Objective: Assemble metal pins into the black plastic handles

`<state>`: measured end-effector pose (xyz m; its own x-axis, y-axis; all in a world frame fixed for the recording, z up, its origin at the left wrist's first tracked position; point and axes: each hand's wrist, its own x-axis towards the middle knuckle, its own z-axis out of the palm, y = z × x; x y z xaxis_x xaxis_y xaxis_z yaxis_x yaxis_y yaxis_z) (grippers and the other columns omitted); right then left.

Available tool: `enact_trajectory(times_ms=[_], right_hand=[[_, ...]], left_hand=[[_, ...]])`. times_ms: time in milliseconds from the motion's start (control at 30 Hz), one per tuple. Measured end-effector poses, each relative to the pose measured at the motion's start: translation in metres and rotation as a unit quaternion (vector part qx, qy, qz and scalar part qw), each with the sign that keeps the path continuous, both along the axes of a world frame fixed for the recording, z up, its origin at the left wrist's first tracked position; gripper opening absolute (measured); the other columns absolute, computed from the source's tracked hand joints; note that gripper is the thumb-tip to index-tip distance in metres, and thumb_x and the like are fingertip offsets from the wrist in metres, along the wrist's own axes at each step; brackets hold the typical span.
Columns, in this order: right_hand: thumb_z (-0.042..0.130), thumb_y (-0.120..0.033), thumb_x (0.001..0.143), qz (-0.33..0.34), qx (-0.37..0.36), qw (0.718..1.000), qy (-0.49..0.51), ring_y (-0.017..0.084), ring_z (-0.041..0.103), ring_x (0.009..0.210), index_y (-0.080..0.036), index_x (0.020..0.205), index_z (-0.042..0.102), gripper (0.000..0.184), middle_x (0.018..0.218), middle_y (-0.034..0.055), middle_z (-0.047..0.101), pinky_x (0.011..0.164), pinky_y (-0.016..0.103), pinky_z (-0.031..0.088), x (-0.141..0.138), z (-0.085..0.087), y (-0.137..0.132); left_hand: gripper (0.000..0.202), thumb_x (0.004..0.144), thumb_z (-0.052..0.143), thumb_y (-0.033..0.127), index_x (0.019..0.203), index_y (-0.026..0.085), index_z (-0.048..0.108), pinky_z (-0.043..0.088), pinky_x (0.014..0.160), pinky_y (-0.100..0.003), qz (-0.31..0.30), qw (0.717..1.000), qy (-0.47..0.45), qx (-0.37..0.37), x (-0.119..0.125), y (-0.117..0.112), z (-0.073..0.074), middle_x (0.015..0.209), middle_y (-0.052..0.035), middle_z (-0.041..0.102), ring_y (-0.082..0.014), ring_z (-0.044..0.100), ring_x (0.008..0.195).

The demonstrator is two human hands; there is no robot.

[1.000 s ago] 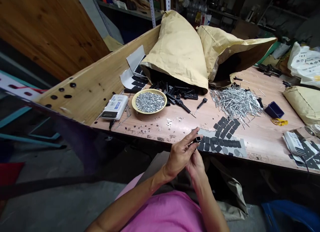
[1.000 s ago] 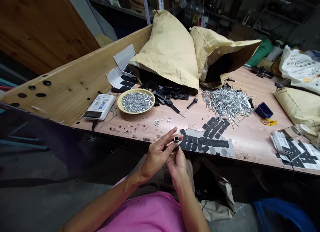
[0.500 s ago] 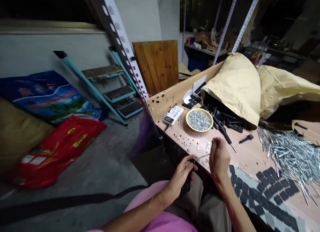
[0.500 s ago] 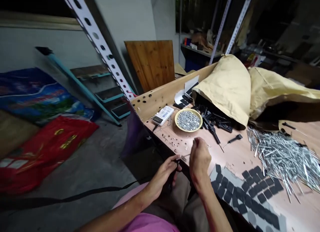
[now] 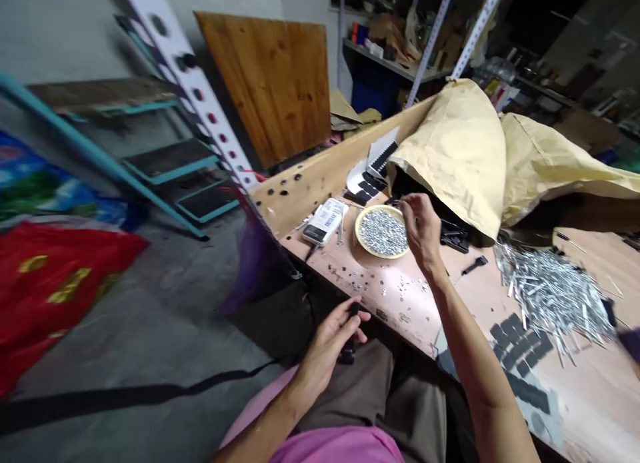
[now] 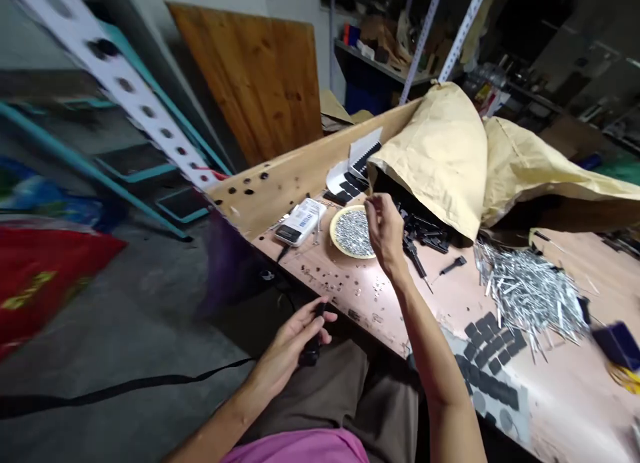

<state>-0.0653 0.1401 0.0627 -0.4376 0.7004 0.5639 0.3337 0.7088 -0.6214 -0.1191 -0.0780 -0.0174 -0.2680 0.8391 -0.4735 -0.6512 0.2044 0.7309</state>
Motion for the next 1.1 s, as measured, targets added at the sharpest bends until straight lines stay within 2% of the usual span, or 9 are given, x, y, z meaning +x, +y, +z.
enact_trajectory(times_ms=[100, 233, 300, 367, 533, 733, 900, 1000, 1100], right_hand=[[0.048, -0.038, 0.084, -0.127, -0.049, 0.991, -0.018, 0.016, 0.059, 0.072, -0.020, 0.082, 0.053, 0.019, 0.078, 0.0022, 0.062, 0.066, 0.029, 0.045, 0.083, -0.009, -0.015], [0.048, -0.046, 0.077, -0.320, -0.156, 0.932, -0.065, 0.017, 0.060, 0.060, -0.020, 0.073, 0.052, 0.027, 0.066, 0.0014, 0.059, 0.059, 0.030, 0.044, 0.185, -0.041, -0.031], [0.049, -0.049, 0.073, -0.365, -0.196, 0.907, -0.076, 0.019, 0.062, 0.060, -0.019, 0.071, 0.053, 0.030, 0.066, 0.0025, 0.061, 0.060, 0.031, 0.044, 0.217, -0.058, -0.039], [0.049, -0.051, 0.071, -0.387, -0.211, 0.895, -0.075, 0.021, 0.063, 0.061, -0.019, 0.070, 0.055, 0.032, 0.065, 0.0034, 0.062, 0.062, 0.032, 0.045, 0.235, -0.069, -0.047], [0.051, -0.055, 0.071, -0.410, -0.220, 0.885, -0.016, 0.020, 0.063, 0.060, -0.018, 0.073, 0.060, 0.037, 0.062, 0.0030, 0.063, 0.062, 0.031, 0.046, 0.254, -0.082, -0.071], [0.052, -0.050, 0.075, -0.401, -0.226, 0.887, 0.036, 0.020, 0.061, 0.068, -0.017, 0.080, 0.063, 0.035, 0.076, 0.0064, 0.067, 0.065, 0.031, 0.047, 0.266, -0.100, -0.108], [0.053, -0.048, 0.076, -0.417, -0.231, 0.875, 0.082, 0.019, 0.061, 0.068, -0.017, 0.082, 0.065, 0.033, 0.079, 0.0067, 0.066, 0.066, 0.032, 0.048, 0.261, -0.108, -0.130], [0.053, -0.047, 0.076, -0.411, -0.271, 0.861, 0.123, 0.018, 0.061, 0.062, -0.017, 0.083, 0.065, 0.033, 0.077, 0.0055, 0.067, 0.062, 0.030, 0.049, 0.255, -0.107, -0.133], [0.052, -0.044, 0.077, -0.372, -0.303, 0.869, 0.121, 0.017, 0.062, 0.060, -0.018, 0.081, 0.064, 0.029, 0.072, 0.0035, 0.066, 0.060, 0.028, 0.049, 0.247, -0.105, -0.127]], left_hand=[[0.056, 0.068, 0.071, 0.038, 0.118, 0.017, 0.056, 0.046, 0.060, -0.022, -0.024, 0.999, 0.022, 0.009, 0.004, 0.012, -0.002, 0.080, -0.0011, 0.067, -0.0073, 0.056, 0.055], [0.040, 0.075, 0.062, 0.032, 0.112, 0.016, 0.059, 0.051, 0.067, -0.026, -0.089, 0.982, 0.150, 0.065, 0.030, 0.043, -0.008, 0.088, -0.0050, 0.069, -0.0117, 0.061, 0.062], [0.028, 0.079, 0.058, 0.024, 0.106, 0.017, 0.062, 0.052, 0.074, -0.029, -0.137, 0.948, 0.269, 0.100, 0.053, 0.061, -0.011, 0.096, -0.0070, 0.070, -0.0164, 0.065, 0.078], [0.026, 0.079, 0.057, 0.015, 0.103, 0.021, 0.065, 0.050, 0.084, -0.031, -0.190, 0.887, 0.396, 0.145, 0.081, 0.079, -0.015, 0.103, -0.0063, 0.069, -0.0194, 0.064, 0.094], [0.028, 0.082, 0.056, 0.012, 0.108, 0.017, 0.063, 0.051, 0.083, -0.034, -0.264, 0.707, 0.605, 0.254, 0.138, 0.123, -0.019, 0.100, -0.0078, 0.070, -0.0205, 0.061, 0.093], [0.025, 0.083, 0.047, 0.004, 0.088, 0.017, 0.068, 0.044, 0.092, -0.045, -0.152, 0.498, 0.807, 0.279, 0.131, 0.184, -0.034, 0.107, -0.0085, 0.064, -0.0247, 0.051, 0.108], [0.021, 0.084, 0.051, 0.009, 0.070, 0.017, 0.065, 0.043, 0.095, -0.044, -0.177, 0.452, 0.810, 0.329, 0.119, 0.204, -0.051, 0.097, -0.0086, 0.064, -0.0248, 0.050, 0.109], [0.016, 0.083, 0.052, 0.008, 0.075, 0.016, 0.064, 0.046, 0.093, -0.044, -0.186, 0.449, 0.799, 0.353, 0.121, 0.209, -0.054, 0.100, -0.0102, 0.063, -0.0251, 0.050, 0.109], [0.017, 0.086, 0.047, 0.009, 0.085, 0.017, 0.062, 0.043, 0.097, -0.044, -0.171, 0.466, 0.766, 0.407, 0.126, 0.210, -0.040, 0.106, -0.0089, 0.063, -0.0231, 0.049, 0.111]])
